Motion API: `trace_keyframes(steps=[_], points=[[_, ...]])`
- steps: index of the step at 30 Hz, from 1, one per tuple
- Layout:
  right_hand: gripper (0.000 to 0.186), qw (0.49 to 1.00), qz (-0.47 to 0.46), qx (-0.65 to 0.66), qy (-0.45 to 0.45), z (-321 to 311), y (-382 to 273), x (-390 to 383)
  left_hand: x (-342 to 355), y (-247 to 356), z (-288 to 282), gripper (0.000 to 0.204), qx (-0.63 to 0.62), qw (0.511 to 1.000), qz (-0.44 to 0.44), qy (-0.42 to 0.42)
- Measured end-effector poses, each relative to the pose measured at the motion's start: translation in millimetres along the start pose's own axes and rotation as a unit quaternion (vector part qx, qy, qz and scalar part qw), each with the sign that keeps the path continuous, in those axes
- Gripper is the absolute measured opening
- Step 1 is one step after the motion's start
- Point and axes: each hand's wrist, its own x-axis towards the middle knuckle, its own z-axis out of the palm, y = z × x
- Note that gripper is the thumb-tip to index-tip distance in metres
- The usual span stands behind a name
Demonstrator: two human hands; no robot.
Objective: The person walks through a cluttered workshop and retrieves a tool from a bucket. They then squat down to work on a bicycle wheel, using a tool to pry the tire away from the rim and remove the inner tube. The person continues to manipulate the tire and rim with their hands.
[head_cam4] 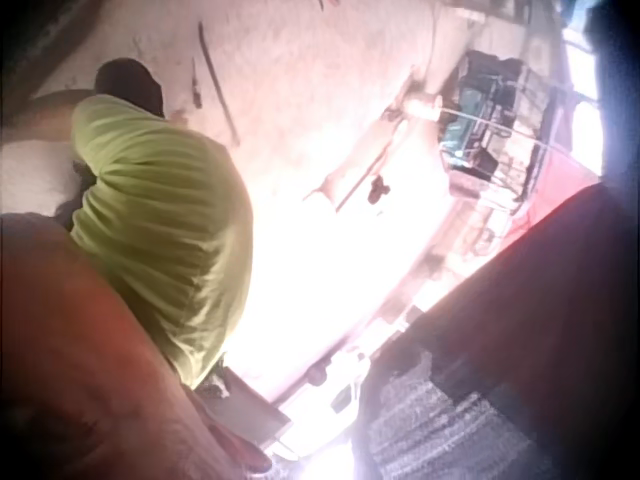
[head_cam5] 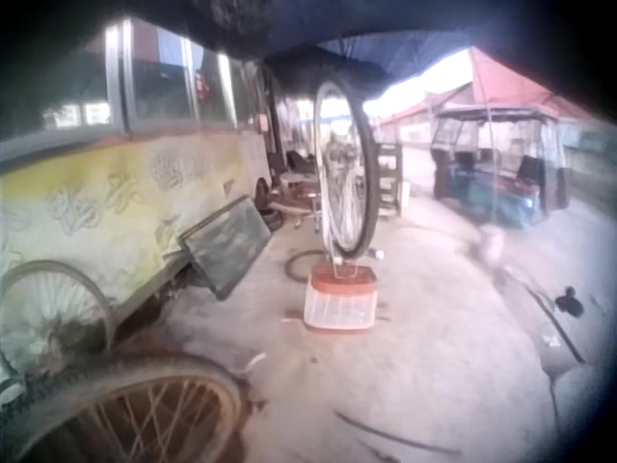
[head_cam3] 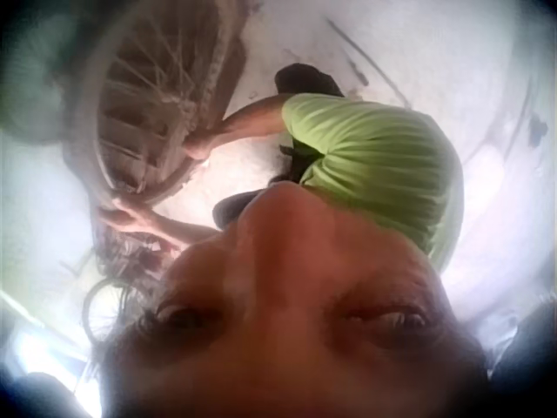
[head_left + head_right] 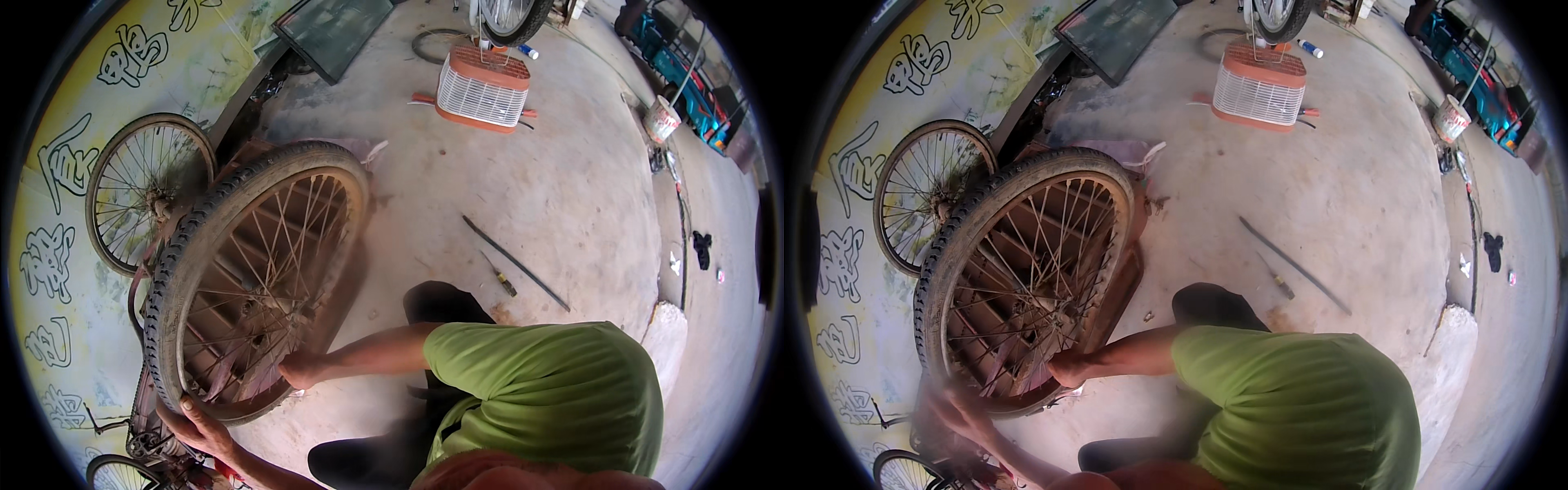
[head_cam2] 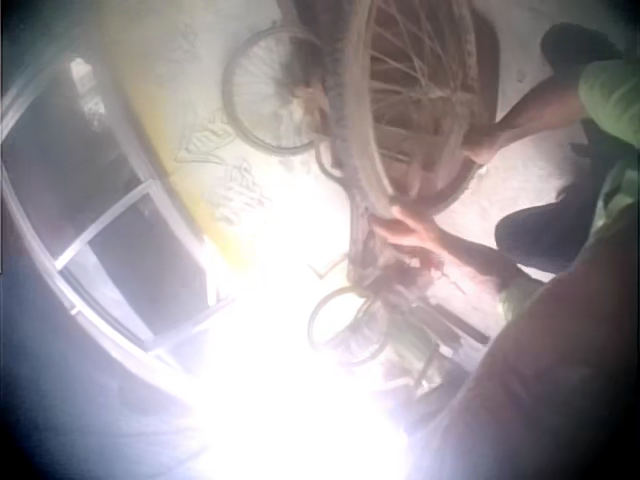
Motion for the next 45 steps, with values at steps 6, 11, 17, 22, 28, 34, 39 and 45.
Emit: trace_keyframes(steps=[6,11,17,22,28,34,39,45], points=[[0.015,0.999,0.026,-0.033,-0.018,-8,-16,-2,1,7,-6,0.077,0.008,1.000,0.025,0.010],[0.024,0.996,0.013,-0.086,0.002,9,-1,11,2,26,-3,0.077,-0.037,0.999,0.032,0.011],[0.024,0.986,0.001,-0.158,-0.044,12,5,19,4,30,-12,0.069,-0.080,0.996,0.021,-0.021],[0.024,0.992,0.019,-0.120,-0.026,17,3,21,4,27,-13,0.067,-0.096,0.994,0.045,0.007],[0.024,0.994,0.094,-0.047,-0.031,6,-13,13,5,27,-17,0.059,-0.105,0.993,0.058,0.022],[0.023,0.996,0.036,-0.075,-0.033,7,-8,13,6,24,-12,0.058,-0.087,0.993,0.072,0.037],[0.016,0.997,0.038,-0.062,-0.023,12,-4,15,4,30,-14,0.056,-0.088,0.994,0.061,0.037],[0.016,0.996,0.076,-0.035,-0.020,7,-4,11,4,27,-10,0.058,-0.082,0.994,0.067,0.038]])
